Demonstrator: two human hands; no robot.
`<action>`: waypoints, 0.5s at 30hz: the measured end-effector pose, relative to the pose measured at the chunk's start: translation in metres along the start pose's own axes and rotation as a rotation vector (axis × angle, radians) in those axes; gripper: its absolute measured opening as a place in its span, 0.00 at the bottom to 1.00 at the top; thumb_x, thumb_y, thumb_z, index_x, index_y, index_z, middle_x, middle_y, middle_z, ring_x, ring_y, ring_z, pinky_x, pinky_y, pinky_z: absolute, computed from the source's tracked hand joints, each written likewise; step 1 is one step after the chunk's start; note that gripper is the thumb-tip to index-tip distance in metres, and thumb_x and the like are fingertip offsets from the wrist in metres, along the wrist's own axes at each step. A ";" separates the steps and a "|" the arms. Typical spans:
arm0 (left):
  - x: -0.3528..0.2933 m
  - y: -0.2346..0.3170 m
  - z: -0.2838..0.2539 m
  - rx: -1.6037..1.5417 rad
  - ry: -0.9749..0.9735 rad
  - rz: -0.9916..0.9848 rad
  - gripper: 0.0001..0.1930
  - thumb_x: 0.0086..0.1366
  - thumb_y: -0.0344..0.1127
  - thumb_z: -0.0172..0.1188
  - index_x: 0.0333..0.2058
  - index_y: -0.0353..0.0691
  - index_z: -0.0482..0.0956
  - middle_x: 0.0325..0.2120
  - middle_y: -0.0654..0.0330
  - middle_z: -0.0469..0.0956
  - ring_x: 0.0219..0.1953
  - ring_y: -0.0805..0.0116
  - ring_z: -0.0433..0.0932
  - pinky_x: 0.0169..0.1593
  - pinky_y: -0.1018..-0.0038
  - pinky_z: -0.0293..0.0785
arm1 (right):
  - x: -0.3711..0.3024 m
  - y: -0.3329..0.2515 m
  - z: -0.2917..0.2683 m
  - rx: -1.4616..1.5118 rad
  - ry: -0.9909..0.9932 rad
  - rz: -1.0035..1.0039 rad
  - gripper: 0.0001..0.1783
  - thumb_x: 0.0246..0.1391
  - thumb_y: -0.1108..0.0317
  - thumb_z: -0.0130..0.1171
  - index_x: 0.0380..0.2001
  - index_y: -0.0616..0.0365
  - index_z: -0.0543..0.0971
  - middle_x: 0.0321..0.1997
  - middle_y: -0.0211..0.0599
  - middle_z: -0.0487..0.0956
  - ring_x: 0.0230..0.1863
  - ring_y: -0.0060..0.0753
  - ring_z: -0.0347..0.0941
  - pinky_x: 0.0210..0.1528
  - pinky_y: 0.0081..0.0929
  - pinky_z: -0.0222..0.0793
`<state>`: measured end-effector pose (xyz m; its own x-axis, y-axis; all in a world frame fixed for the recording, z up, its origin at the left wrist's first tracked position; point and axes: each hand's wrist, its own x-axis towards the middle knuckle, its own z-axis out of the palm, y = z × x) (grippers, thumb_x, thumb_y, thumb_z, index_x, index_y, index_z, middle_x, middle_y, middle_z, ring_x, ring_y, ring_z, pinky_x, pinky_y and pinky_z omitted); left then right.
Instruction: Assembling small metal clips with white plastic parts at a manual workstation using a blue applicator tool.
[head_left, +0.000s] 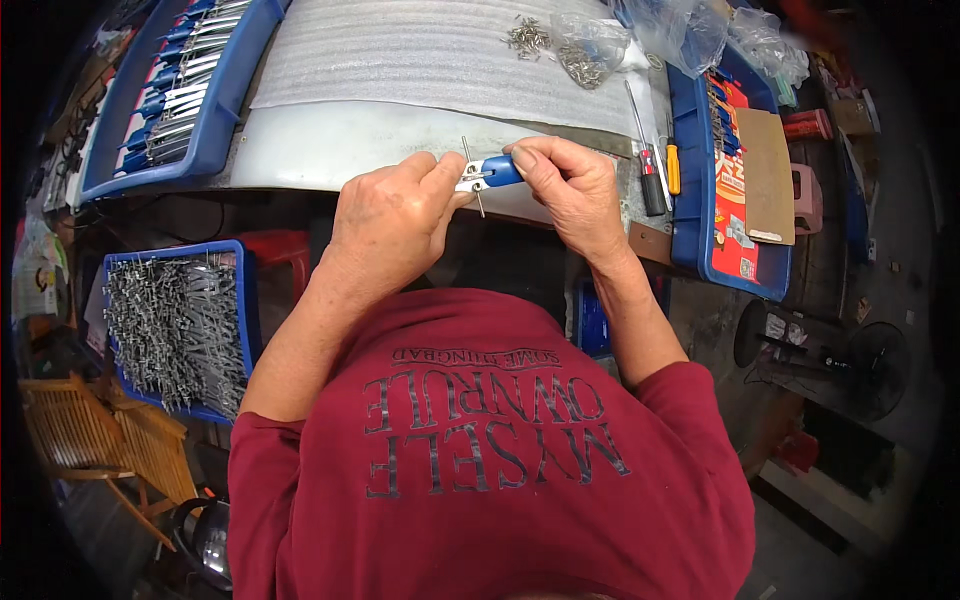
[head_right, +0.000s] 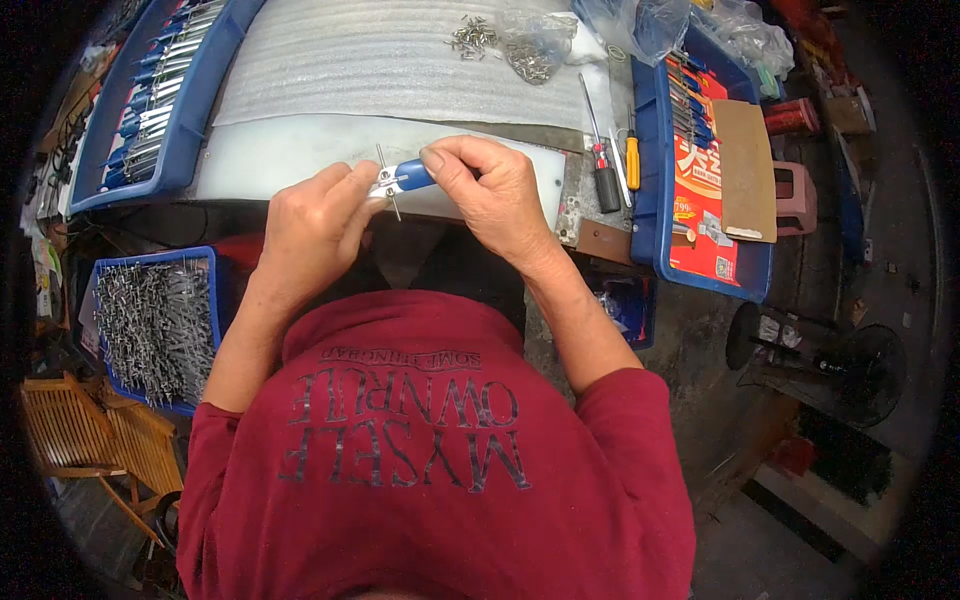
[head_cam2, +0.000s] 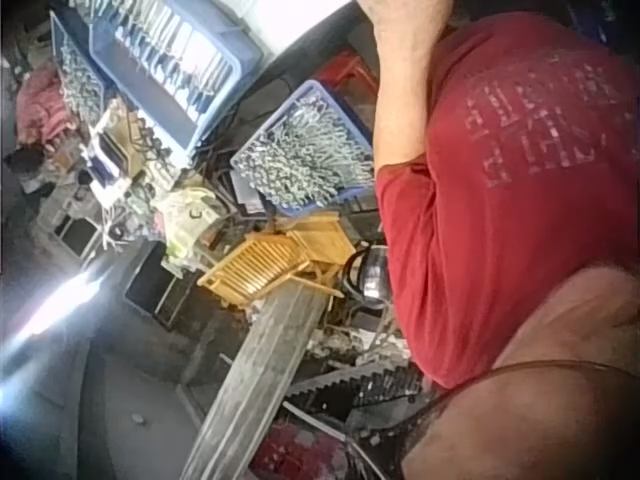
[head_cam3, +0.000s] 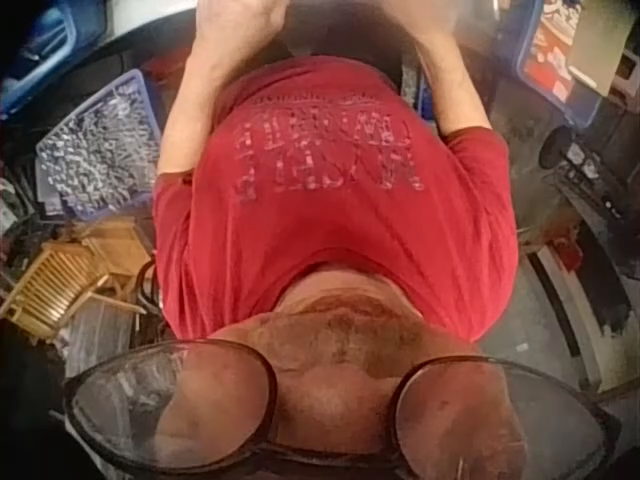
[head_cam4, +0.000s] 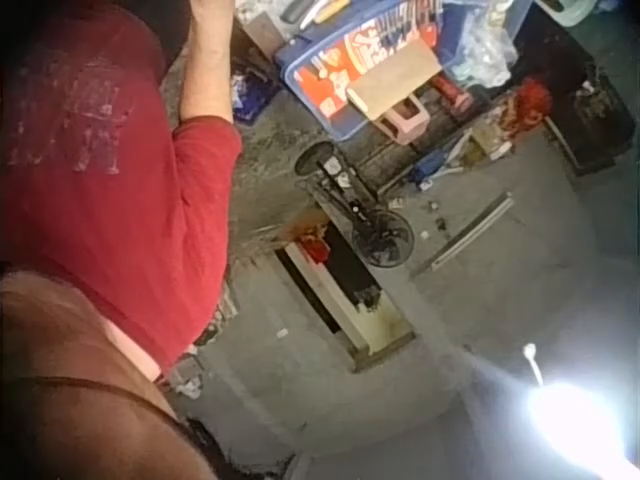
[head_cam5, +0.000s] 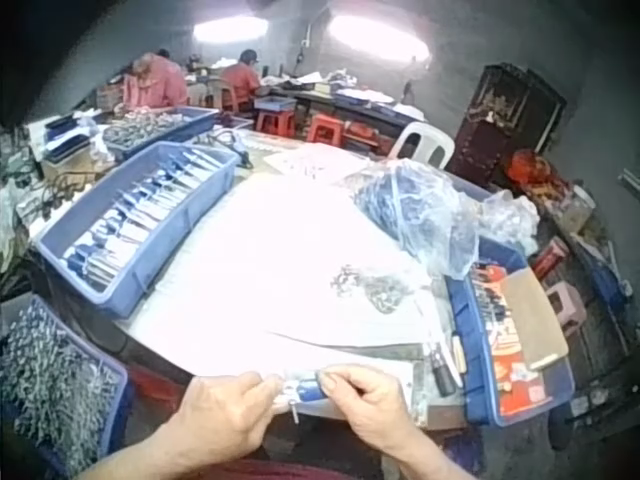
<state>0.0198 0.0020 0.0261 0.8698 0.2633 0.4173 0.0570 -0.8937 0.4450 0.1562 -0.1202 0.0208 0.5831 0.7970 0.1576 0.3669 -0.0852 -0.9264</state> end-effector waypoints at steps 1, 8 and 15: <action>0.000 -0.002 -0.001 -0.019 -0.014 0.000 0.13 0.47 0.28 0.58 0.34 0.38 0.70 0.18 0.56 0.68 0.19 0.56 0.70 0.21 0.67 0.65 | -0.001 -0.001 0.000 0.042 -0.011 0.043 0.08 0.49 0.68 0.54 0.30 0.62 0.77 0.18 0.21 0.69 0.18 0.10 0.57 0.19 0.10 0.52; 0.003 -0.004 -0.003 -0.081 -0.069 -0.011 0.09 0.50 0.33 0.57 0.30 0.39 0.70 0.17 0.58 0.68 0.19 0.60 0.71 0.21 0.68 0.67 | 0.003 -0.007 -0.009 0.177 -0.143 0.175 0.09 0.49 0.67 0.54 0.30 0.63 0.76 0.19 0.22 0.69 0.18 0.10 0.57 0.19 0.10 0.52; 0.003 -0.002 -0.005 -0.102 -0.069 0.020 0.09 0.50 0.33 0.57 0.30 0.39 0.69 0.17 0.58 0.68 0.19 0.59 0.71 0.20 0.68 0.66 | 0.003 -0.002 -0.010 0.148 -0.163 0.069 0.09 0.49 0.68 0.55 0.30 0.62 0.76 0.20 0.21 0.69 0.19 0.10 0.57 0.20 0.09 0.52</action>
<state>0.0200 0.0068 0.0306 0.9022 0.2170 0.3727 -0.0075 -0.8561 0.5167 0.1641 -0.1238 0.0266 0.4737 0.8795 0.0458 0.2130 -0.0639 -0.9750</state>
